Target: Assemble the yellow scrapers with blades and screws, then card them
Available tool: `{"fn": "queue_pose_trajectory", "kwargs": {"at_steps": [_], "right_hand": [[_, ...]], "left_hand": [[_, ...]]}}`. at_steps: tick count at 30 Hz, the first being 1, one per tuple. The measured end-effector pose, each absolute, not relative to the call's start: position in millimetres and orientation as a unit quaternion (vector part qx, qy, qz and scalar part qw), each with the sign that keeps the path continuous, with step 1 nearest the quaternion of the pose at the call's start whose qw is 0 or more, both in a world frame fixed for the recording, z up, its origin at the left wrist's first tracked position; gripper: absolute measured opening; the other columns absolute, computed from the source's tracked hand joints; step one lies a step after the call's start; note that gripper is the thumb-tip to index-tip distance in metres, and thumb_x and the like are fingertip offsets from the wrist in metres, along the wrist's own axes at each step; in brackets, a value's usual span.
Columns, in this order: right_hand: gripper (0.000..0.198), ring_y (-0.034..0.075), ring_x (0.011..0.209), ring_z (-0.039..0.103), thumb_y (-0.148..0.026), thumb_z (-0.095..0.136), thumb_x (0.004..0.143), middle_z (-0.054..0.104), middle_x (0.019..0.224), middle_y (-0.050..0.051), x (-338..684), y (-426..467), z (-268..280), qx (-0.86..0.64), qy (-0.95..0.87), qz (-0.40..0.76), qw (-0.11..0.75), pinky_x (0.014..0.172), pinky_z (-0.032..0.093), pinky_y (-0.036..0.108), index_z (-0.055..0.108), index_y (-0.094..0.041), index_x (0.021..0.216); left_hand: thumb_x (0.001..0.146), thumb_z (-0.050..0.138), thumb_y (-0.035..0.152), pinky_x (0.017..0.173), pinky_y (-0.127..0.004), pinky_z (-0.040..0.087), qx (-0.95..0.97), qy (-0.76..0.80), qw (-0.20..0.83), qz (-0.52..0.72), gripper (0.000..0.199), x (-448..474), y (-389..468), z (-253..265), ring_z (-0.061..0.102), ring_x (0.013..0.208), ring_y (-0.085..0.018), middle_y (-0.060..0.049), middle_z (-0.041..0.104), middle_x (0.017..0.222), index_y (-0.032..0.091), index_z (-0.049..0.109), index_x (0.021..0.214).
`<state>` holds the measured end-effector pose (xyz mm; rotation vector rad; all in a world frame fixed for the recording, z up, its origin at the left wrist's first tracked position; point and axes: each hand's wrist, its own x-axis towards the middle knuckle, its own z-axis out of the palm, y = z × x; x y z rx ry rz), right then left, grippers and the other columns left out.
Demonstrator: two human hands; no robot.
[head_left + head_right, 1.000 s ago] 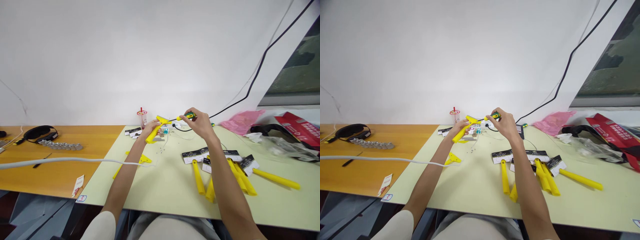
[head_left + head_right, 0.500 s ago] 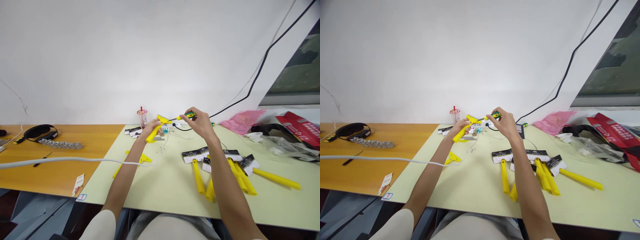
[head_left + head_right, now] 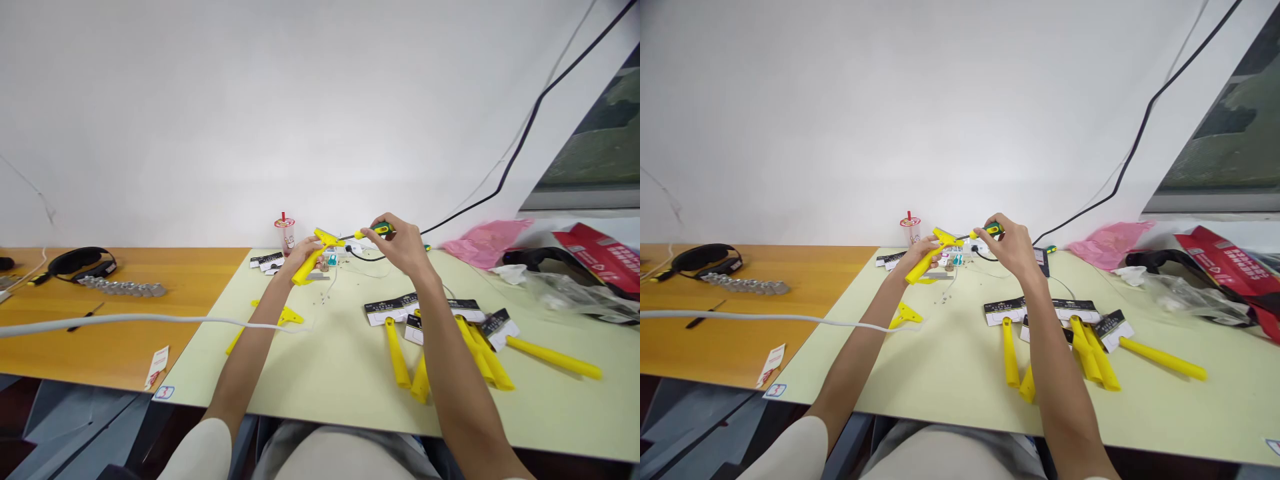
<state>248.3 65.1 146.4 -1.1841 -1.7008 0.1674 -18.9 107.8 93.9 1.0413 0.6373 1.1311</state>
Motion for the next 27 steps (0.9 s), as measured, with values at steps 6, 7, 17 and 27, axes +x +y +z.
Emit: {"fn": "queue_pose_trajectory", "kwargs": {"at_steps": [6, 7, 17, 27], "right_hand": [[0.049, 0.018, 0.057, 0.053, -0.075, 0.074, 0.094, 0.064, 0.068, 0.0, 249.1, 65.6, 146.0, -0.488, -0.708, 0.064, 0.506, 0.062, 0.04, 0.034, 0.07, -0.026, 0.091], [0.048, 0.018, 0.057, 0.053, -0.074, 0.075, 0.094, 0.064, 0.068, 0.0, 249.2, 65.6, 146.0, -0.49, -0.708, 0.064, 0.505, 0.062, 0.04, 0.034, 0.07, -0.026, 0.091], [0.055, 0.019, 0.058, 0.055, -0.081, 0.07, 0.093, 0.067, 0.069, 0.002, 246.1, 63.3, 147.7, -0.489, -0.712, 0.055, 0.501, 0.063, 0.043, 0.036, 0.071, -0.026, 0.091], [0.06, 0.02, 0.058, 0.056, -0.086, 0.068, 0.092, 0.067, 0.068, 0.002, 245.2, 63.5, 147.5, -0.491, -0.711, 0.055, 0.5, 0.063, 0.043, 0.036, 0.069, -0.026, 0.091]], "left_hand": [[0.077, 0.083, 0.016, 0.049, -0.021, 0.045, 0.461, 0.28, 0.68, 0.497, 0.053, -20.4, 109.4, 95.4, 0.055, 0.056, -0.007, -0.005, 0.072, 0.103, 0.018, 0.061, 0.125], [0.077, 0.083, 0.017, 0.049, -0.021, 0.045, 0.462, 0.281, 0.678, 0.498, 0.052, -20.7, 109.7, 95.4, 0.055, 0.056, -0.007, -0.004, 0.072, 0.101, 0.018, 0.06, 0.124], [0.075, 0.082, 0.02, 0.05, -0.023, 0.045, 0.479, 0.315, 0.642, 0.51, 0.054, -18.9, 107.3, 97.5, 0.06, 0.056, -0.01, -0.001, 0.069, 0.092, 0.019, 0.056, 0.123], [0.074, 0.085, 0.025, 0.052, -0.025, 0.048, 0.518, 0.327, 0.615, 0.497, 0.056, -20.0, 104.5, 100.7, 0.063, 0.056, -0.013, 0.0, 0.07, 0.085, 0.021, 0.054, 0.121]]}}
